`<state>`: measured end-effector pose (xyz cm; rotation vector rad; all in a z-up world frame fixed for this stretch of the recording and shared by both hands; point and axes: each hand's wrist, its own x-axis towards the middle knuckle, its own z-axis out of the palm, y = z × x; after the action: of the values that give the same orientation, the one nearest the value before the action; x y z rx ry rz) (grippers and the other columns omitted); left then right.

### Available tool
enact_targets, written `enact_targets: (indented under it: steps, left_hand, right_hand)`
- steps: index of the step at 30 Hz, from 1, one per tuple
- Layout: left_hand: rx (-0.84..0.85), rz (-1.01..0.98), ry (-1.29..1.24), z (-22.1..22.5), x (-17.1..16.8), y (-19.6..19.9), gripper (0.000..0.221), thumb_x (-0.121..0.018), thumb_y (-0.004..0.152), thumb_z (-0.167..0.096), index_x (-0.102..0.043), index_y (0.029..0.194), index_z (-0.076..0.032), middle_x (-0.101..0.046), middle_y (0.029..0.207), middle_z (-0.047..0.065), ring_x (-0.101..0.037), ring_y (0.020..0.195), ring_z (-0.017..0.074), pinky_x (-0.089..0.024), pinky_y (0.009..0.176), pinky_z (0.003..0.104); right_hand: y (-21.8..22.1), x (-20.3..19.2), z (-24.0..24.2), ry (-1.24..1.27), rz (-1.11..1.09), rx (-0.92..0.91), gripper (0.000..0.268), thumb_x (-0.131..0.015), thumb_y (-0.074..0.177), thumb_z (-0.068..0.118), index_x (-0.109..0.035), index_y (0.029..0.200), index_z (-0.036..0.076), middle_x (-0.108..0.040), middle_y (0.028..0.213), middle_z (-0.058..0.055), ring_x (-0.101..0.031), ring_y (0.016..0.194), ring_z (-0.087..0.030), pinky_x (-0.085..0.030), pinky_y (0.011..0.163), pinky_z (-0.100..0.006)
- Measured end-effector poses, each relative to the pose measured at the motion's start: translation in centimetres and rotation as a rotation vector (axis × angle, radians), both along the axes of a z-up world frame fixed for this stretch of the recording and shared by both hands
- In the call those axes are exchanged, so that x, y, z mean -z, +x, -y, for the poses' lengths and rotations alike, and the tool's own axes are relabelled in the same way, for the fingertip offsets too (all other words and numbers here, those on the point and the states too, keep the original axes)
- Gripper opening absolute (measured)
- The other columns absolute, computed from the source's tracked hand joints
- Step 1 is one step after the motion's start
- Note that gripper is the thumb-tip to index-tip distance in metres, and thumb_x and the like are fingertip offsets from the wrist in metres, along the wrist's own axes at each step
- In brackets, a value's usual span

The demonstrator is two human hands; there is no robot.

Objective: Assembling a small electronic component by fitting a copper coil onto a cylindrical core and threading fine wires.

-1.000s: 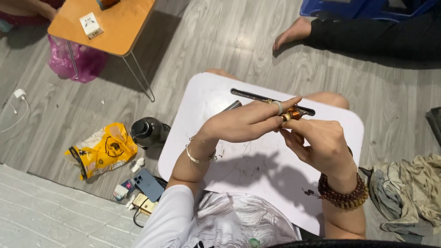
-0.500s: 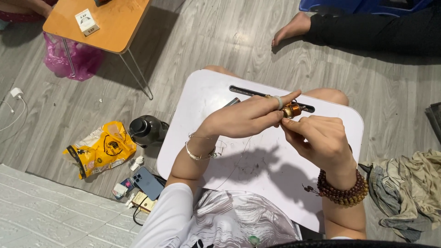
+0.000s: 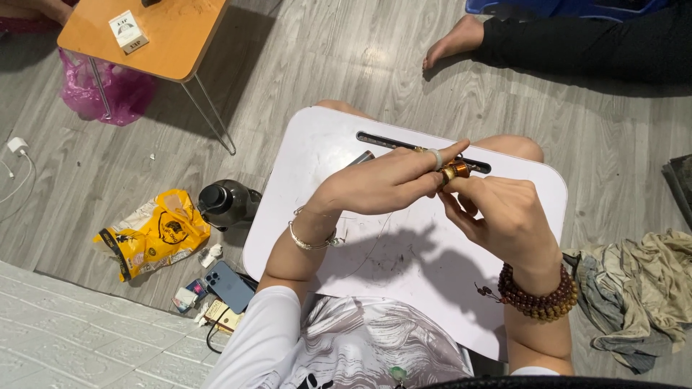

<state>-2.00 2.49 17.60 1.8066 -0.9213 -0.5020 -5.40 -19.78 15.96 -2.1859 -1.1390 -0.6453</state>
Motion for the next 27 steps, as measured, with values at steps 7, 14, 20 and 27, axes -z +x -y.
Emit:
enact_targets:
  steps: [7,14,20,27]
  left_hand:
    - [0.093,0.015,0.024,-0.2,-1.0,-0.2,0.053,-0.036,0.095,-0.019,-0.044,0.144,0.001,-0.067,0.078,0.015,-0.06,0.075,0.0275,-0.049,0.069,0.041]
    - [0.139,0.003,0.056,-0.1,-2.1,-0.6,0.047,-0.036,0.095,-0.018,-0.051,0.134,0.003,-0.063,0.072,0.014,-0.057,0.07,0.0271,-0.046,0.065,0.04]
    - [0.173,0.02,0.003,-0.1,-0.5,-0.2,0.054,-0.04,0.099,-0.015,-0.034,0.149,0.003,-0.066,0.08,0.027,-0.061,0.075,0.0411,-0.046,0.07,0.05]
    - [0.135,-0.049,-0.095,0.5,0.5,0.6,0.052,-0.037,0.103,-0.017,-0.034,0.152,-0.002,-0.064,0.079,0.01,-0.057,0.073,0.0187,-0.053,0.069,0.036]
  right_hand:
    - [-0.1,-0.6,0.3,-0.022,-0.178,-0.027,0.013,-0.072,0.086,-0.004,-0.064,0.093,0.003,-0.046,0.049,-0.001,-0.05,0.039,-0.021,-0.044,0.043,-0.03]
    - [0.4,-0.3,0.7,0.01,-0.229,-0.094,0.011,-0.071,0.084,-0.001,-0.062,0.086,0.005,-0.043,0.047,0.0,-0.046,0.036,-0.02,-0.042,0.041,-0.03]
    - [0.9,1.6,1.7,0.078,-0.246,-0.113,0.015,-0.078,0.08,0.005,-0.066,0.088,0.004,-0.046,0.046,0.002,-0.048,0.036,-0.02,-0.043,0.042,-0.029]
    - [1.0,1.4,2.0,0.139,-0.188,-0.087,0.012,-0.077,0.084,-0.003,-0.067,0.087,0.003,-0.044,0.048,0.003,-0.043,0.037,-0.017,-0.043,0.044,-0.028]
